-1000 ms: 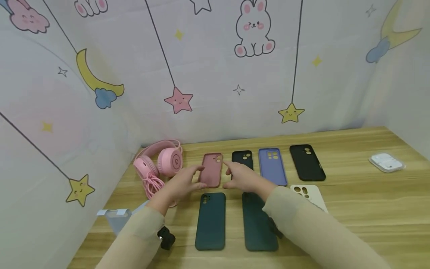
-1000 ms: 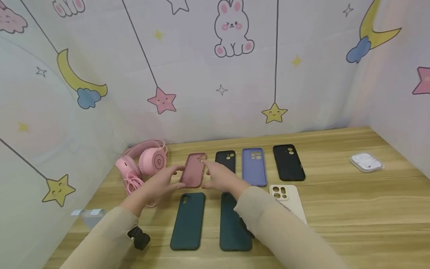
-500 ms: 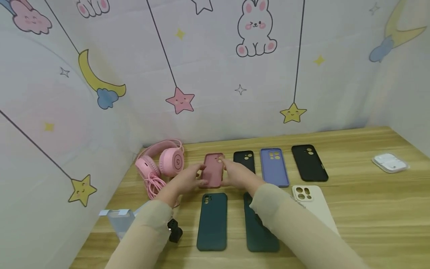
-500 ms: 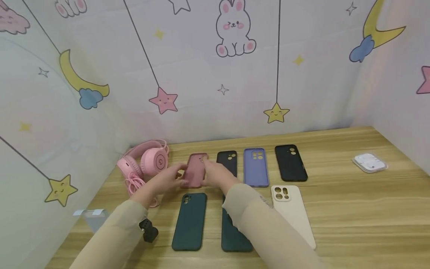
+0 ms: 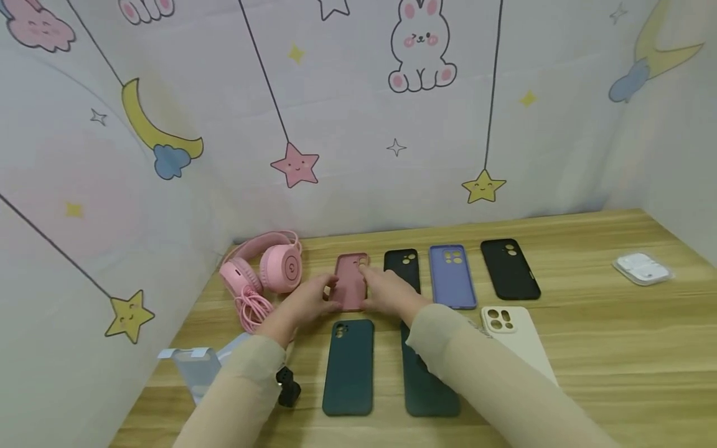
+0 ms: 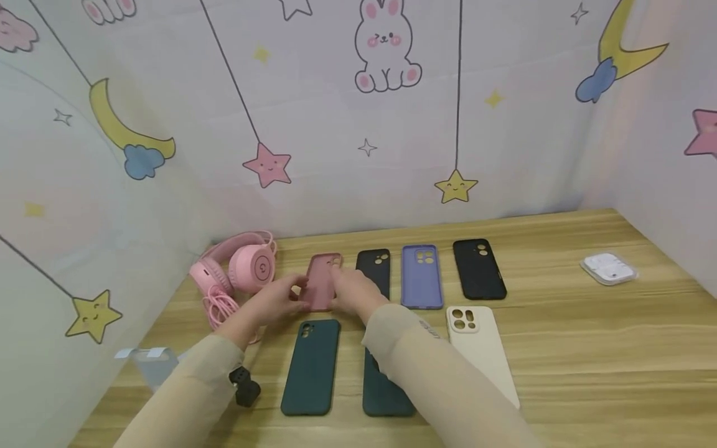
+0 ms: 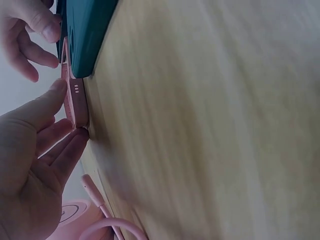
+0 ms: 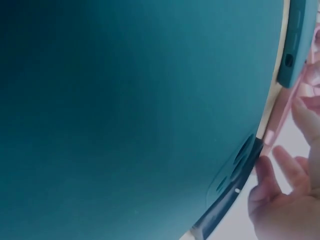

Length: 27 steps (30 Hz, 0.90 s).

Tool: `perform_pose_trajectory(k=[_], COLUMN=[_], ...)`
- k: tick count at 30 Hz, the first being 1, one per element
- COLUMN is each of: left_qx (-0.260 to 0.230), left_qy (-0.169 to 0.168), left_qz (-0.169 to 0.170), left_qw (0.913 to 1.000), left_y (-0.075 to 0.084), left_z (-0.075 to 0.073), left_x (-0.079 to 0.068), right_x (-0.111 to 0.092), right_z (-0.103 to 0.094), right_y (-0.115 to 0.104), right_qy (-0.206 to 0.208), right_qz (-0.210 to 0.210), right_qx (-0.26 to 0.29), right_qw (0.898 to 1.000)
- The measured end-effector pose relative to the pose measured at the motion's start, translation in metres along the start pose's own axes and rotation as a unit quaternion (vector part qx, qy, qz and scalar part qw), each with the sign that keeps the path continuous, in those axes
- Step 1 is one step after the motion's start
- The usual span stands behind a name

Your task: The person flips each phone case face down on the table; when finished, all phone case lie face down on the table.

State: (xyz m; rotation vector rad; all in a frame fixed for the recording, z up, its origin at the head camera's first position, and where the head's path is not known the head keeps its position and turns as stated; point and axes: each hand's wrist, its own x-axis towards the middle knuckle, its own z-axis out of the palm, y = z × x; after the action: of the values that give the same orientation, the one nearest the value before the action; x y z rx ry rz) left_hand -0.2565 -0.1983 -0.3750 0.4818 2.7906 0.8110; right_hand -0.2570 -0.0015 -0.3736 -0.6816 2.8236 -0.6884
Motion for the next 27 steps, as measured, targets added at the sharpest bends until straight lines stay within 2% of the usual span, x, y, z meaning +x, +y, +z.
perform_pose_trajectory(k=[11,15,27], left_qx=[0.017,0.025,0.033], left_qy=[0.012,0.019,0.03], left_qz=[0.012,0.019,-0.003], left_qw=[0.9997,0.9993,0.999], left_y=[-0.0007,-0.0031,-0.0025], left_z=[0.0018,0.0022,0.0022], left_x=[-0.0027,-0.0043,-0.0066], right_x=[0.0037,0.0036,0.005], right_z=[0.0041,0.0037,0.0031], right_y=[-0.0034,-0.0047,-0.0018], right_qy=[-0.006,-0.011,-0.016], right_qz=[0.006,0.006,0.002], right_qx=[-0.056,-0.058,-0.044], right_qw=[0.998,0.998,0.999])
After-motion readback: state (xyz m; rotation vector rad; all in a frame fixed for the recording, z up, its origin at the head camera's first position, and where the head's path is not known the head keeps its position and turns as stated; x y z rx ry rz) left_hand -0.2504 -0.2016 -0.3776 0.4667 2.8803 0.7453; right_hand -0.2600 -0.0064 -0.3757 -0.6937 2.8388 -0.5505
